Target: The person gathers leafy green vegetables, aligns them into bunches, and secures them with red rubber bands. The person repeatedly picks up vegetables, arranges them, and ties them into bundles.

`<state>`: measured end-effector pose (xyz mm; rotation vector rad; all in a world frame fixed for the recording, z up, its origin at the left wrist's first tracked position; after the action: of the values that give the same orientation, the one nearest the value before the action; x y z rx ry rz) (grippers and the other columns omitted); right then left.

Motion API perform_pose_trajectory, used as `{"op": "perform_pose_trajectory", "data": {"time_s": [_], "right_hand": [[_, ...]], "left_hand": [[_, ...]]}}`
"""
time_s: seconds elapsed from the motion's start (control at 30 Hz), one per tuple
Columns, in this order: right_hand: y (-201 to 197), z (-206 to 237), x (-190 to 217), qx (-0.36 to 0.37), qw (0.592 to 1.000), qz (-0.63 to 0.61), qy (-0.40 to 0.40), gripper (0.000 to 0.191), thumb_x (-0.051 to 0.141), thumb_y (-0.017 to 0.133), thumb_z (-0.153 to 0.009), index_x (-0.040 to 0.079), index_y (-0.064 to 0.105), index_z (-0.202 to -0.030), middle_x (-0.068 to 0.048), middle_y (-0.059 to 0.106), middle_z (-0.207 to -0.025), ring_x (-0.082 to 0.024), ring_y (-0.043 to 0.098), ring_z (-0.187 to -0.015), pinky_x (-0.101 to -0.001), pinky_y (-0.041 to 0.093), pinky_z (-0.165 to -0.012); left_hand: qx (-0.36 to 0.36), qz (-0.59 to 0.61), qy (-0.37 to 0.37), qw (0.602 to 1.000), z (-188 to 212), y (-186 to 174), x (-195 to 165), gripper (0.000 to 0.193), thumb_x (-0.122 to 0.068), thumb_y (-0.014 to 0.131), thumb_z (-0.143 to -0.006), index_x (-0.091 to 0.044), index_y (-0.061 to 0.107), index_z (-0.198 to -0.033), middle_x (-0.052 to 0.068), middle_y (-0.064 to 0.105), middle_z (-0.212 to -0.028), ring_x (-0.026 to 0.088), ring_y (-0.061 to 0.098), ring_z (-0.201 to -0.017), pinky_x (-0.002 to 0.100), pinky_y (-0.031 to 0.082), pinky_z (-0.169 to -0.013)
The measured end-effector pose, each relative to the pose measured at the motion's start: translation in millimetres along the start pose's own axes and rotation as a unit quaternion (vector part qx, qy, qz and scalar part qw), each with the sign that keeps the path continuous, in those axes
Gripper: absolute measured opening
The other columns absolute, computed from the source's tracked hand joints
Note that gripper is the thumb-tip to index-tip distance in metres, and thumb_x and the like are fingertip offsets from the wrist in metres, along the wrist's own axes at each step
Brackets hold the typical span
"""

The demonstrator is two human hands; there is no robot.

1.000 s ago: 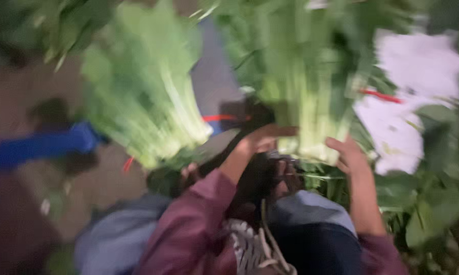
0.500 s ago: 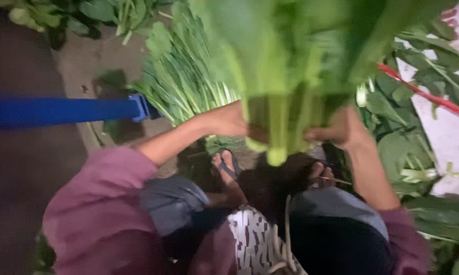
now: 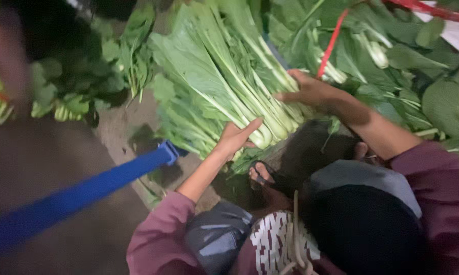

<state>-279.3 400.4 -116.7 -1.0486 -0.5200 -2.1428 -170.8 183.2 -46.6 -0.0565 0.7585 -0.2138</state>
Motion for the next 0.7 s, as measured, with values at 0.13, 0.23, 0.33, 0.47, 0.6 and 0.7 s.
{"op": "perform_pose_trajectory", "data": {"time_s": [0.13, 0.23, 0.33, 0.47, 0.6, 0.7], "right_hand": [[3, 4, -6, -0.147, 0.98, -0.008, -0.134, 0.058, 0.049, 0.057, -0.111, -0.003, 0.049, -0.133, -0.023, 0.053, -0.116, -0.038, 0.053, -0.112, -0.0528, 0.047, -0.099], [10, 23, -3, -0.358, 0.82, 0.318, -0.314, 0.038, 0.034, 0.055, -0.111, 0.008, 0.052, -0.138, -0.017, 0.053, -0.121, -0.037, 0.048, -0.111, -0.0522, 0.043, -0.096], [15, 21, -14, -0.396, 0.802, 0.365, -0.26, 0.047, 0.034, 0.057, -0.104, 0.007, 0.058, -0.142, -0.018, 0.052, -0.118, -0.037, 0.046, -0.104, -0.0551, 0.04, -0.079], [27, 2, -17, -0.333, 0.868, 0.297, -0.219, 0.047, 0.032, 0.054, -0.108, 0.004, 0.055, -0.145, -0.017, 0.05, -0.115, -0.036, 0.047, -0.103, -0.0549, 0.04, -0.079], [27, -11, -15, -0.335, 0.871, 0.271, -0.235, 0.049, 0.036, 0.053, -0.105, 0.006, 0.056, -0.143, -0.015, 0.052, -0.113, -0.035, 0.047, -0.104, -0.0517, 0.041, -0.081], [14, -22, -30, -0.255, 0.932, 0.166, -0.197, 0.059, 0.038, 0.049, -0.108, -0.002, 0.042, -0.151, -0.019, 0.051, -0.117, -0.037, 0.049, -0.105, -0.0497, 0.042, -0.09]], "left_hand": [[-0.008, -0.006, -0.005, 1.0, -1, 12, -19, 0.057, -0.043, 0.069, -0.093, 0.0, 0.064, -0.13, 0.011, 0.075, -0.109, 0.017, 0.076, -0.084, 0.033, 0.066, -0.06], [0.011, -0.035, -0.035, 0.999, 2, 12, -28, 0.066, -0.052, 0.062, -0.091, 0.002, 0.063, -0.128, 0.016, 0.075, -0.096, 0.021, 0.075, -0.071, 0.034, 0.065, -0.058], [0.032, -0.13, -0.086, 0.987, 4, 3, -30, 0.082, -0.066, 0.049, -0.093, 0.011, 0.061, -0.118, 0.021, 0.076, -0.086, 0.023, 0.078, -0.065, 0.035, 0.067, -0.057], [0.036, -0.151, -0.085, 0.984, -7, 2, -34, 0.102, -0.073, 0.046, -0.094, 0.026, 0.07, -0.086, 0.028, 0.073, -0.071, 0.031, 0.074, -0.056, 0.038, 0.065, -0.053], [0.003, -0.197, -0.098, 0.975, -24, 10, -37, 0.096, -0.073, 0.045, -0.091, 0.019, 0.069, -0.086, 0.025, 0.072, -0.069, 0.031, 0.074, -0.054, 0.04, 0.064, -0.05], [0.027, -0.236, -0.105, 0.966, -30, 4, -37, 0.093, -0.074, 0.041, -0.092, 0.015, 0.068, -0.091, 0.021, 0.073, -0.07, 0.028, 0.075, -0.056, 0.037, 0.064, -0.052]]}}
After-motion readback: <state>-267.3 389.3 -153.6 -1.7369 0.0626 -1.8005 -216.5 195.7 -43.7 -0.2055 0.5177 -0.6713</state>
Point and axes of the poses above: each hand's wrist, its own z-axis away from the middle knuckle, its own y-axis out of the palm, x = y × z, the point moved 4 cm from there along -z, towards the middle knuckle
